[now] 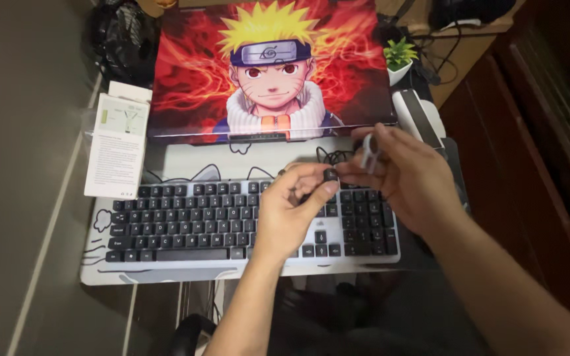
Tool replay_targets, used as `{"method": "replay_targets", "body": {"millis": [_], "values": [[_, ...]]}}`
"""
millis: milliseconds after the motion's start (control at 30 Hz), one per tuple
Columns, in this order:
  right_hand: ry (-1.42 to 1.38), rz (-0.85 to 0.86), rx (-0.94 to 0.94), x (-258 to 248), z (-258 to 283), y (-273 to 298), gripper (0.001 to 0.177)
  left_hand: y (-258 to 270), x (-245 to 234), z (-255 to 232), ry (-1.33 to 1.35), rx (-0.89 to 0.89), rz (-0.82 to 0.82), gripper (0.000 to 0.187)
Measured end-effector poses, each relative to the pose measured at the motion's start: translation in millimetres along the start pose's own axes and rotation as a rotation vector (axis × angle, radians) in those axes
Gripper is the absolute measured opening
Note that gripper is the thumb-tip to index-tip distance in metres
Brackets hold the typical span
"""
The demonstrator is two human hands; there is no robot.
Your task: The person removes individual keycaps from a keyboard, sprays them with a cleaning solution, and wipes them with a cloth. The person repeats this process for several keycaps throughout the clip.
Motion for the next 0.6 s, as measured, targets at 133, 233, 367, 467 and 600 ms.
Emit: {"method": "replay_targets", "body": {"millis": [133, 233, 367, 467, 600], "values": [[-0.168, 0.038, 0.202, -15.1, -31.6, -9.4, 0.032, 1.9, 3.5, -4.6, 0.039, -0.004, 0.021, 0.028], [-0.272, 0.320, 0.101, 7.3, -20.3, -6.7, 0.012, 1.1, 3.8, -11.5, -0.044, 0.049, 0.014, 0.028], [1.022, 0.050, -0.251, 3.6, 22.4, 5.1, 0.026, 1.2, 2.1, -10.4, -0.037, 0.010, 0.023, 0.028], [1.125, 0.109, -0.214, 23.2, 34.4, 11.3, 0.027, 1.8, -2.0, 3.1, 0.010, -0.102, 0.001, 0.031], [1.346, 0.150, -0.330, 46.8, 53.0, 16.9, 0.030, -2.3, -0.1, 8.2, 0.103, -0.134, 0.033, 0.036]]}}
Point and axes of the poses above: each hand's wrist, its own y-axis away from the middle knuckle, its own x-axis out of the palm, z = x × y, the point moved 10 cm from there along -y, towards the middle knuckle, and after that the axes turned 9 degrees about y, right-handed, at the moved point
